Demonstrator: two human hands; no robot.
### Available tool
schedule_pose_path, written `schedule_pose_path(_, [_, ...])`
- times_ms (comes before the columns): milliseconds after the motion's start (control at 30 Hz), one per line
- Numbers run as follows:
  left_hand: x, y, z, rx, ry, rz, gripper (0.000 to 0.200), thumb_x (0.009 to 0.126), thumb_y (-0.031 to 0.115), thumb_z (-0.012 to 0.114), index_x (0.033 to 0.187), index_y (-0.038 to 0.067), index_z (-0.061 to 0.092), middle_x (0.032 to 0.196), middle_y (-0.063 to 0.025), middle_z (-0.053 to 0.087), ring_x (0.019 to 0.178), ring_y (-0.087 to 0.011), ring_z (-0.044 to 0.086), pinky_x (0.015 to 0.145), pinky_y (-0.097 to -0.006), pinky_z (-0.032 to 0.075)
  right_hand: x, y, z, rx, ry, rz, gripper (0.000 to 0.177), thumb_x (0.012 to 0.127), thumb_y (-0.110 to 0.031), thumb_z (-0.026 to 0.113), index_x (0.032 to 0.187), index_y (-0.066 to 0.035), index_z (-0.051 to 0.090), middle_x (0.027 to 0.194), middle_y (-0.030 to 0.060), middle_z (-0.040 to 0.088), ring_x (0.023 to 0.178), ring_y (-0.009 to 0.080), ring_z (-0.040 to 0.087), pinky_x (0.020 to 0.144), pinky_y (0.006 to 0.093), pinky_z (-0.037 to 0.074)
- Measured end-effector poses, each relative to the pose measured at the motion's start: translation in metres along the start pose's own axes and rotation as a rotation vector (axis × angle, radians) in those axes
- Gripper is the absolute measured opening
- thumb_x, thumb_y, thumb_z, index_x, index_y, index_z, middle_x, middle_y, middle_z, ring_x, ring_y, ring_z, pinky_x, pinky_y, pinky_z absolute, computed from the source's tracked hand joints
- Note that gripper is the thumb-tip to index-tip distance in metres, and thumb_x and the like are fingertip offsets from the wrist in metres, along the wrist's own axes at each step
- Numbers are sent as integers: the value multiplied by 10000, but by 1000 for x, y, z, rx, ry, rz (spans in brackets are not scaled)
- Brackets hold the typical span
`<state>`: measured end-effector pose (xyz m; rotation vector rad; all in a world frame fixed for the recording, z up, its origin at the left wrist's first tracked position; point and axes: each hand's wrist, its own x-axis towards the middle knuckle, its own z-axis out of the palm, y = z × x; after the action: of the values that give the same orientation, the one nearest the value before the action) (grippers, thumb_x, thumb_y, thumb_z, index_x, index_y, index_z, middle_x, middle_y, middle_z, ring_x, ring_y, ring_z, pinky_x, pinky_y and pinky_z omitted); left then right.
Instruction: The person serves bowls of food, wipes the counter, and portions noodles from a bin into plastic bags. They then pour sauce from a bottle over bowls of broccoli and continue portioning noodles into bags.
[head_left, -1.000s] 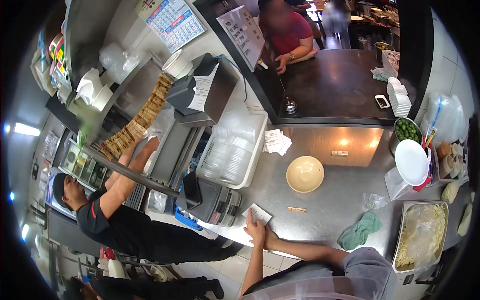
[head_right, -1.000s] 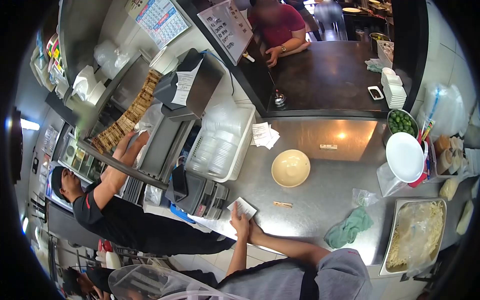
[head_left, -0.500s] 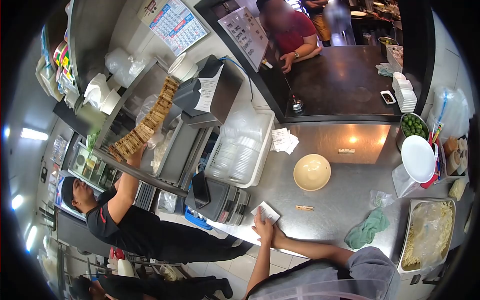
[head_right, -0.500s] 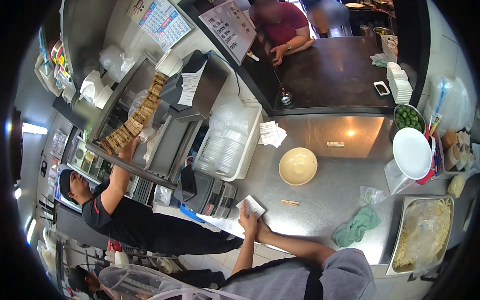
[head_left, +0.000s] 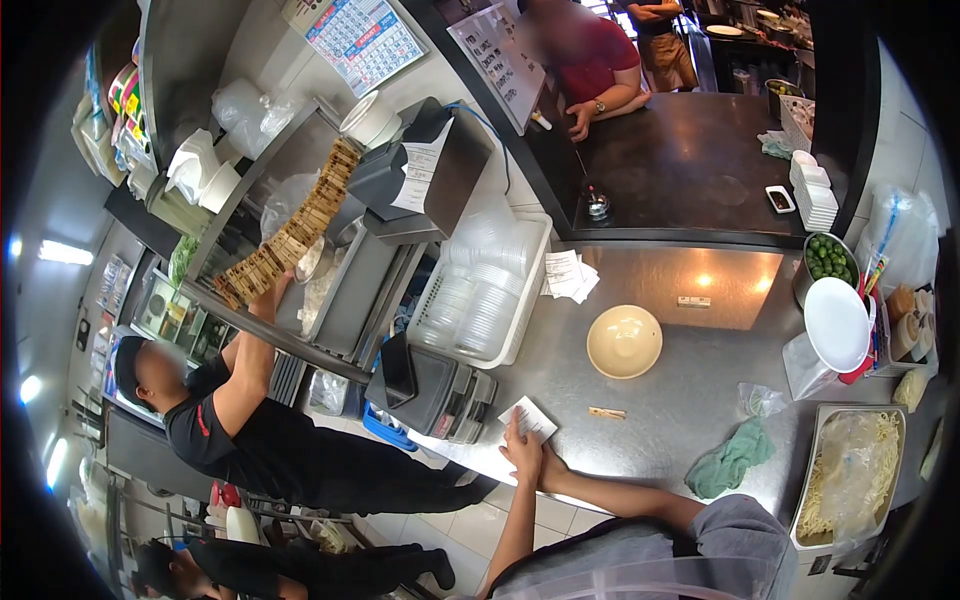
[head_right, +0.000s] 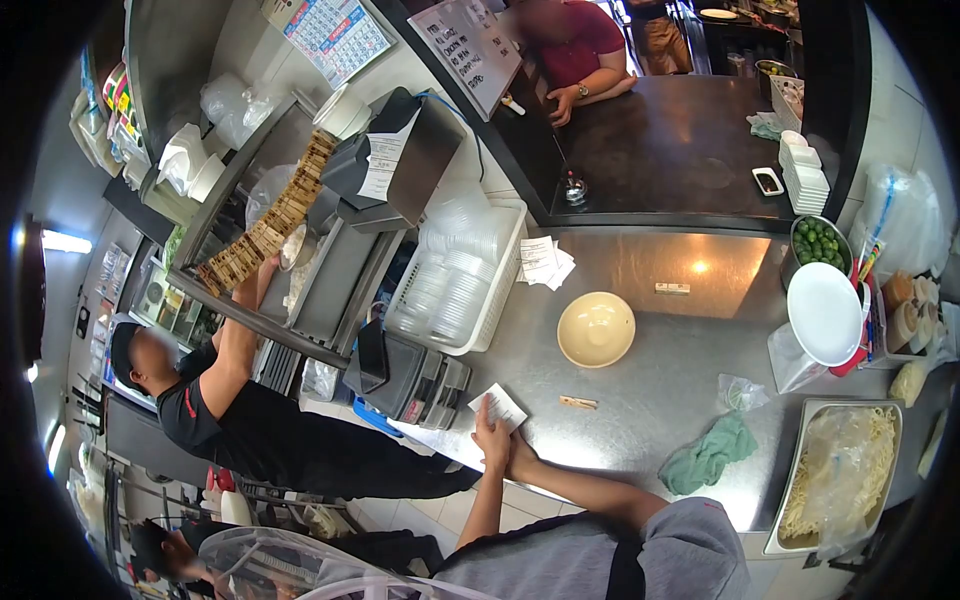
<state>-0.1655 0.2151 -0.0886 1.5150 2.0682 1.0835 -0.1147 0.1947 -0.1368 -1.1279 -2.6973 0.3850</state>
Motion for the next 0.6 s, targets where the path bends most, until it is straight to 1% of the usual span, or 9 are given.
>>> schedule_pose_path(333, [-1,8,-3,27,-2,20,552,735,-4,450,1263,142,510,1187,-148,533,1059,-272,533,954,-359,340,0,-1,0,1,9,-4,657,895,-518,338,1440,-190,172,1499,113,134,1383,320,79,1085,526,27])
schedule_pose_path(433, [1,5,-3,51,-26,30,548,734,-10,451,1259,135,512,1178,-139,539,1053,-269,535,956,-357,338,2,1,2,-1,24,-11,656,895,-517,340,1439,-189,176,1500,113,133,1383,319,76,1086,525,26])
schedule_pose_path(533, [2,3,-2,-13,-18,54,549,732,-17,450,1258,129,510,1166,-132,546,1054,-265,533,958,-361,336,5,1,3,-3,40,-17,655,895,-516,341,1439,-188,179,1500,114,131,1384,318,72,1087,524,26])
schedule_pose_path(600, [1,5,-3,-3,-24,29,551,731,-23,449,1259,125,509,1177,-131,544,1065,-265,528,961,-362,336,7,1,6,-3,54,-22,655,895,-515,342,1438,-188,181,1500,114,130,1385,317,70,1087,523,26])
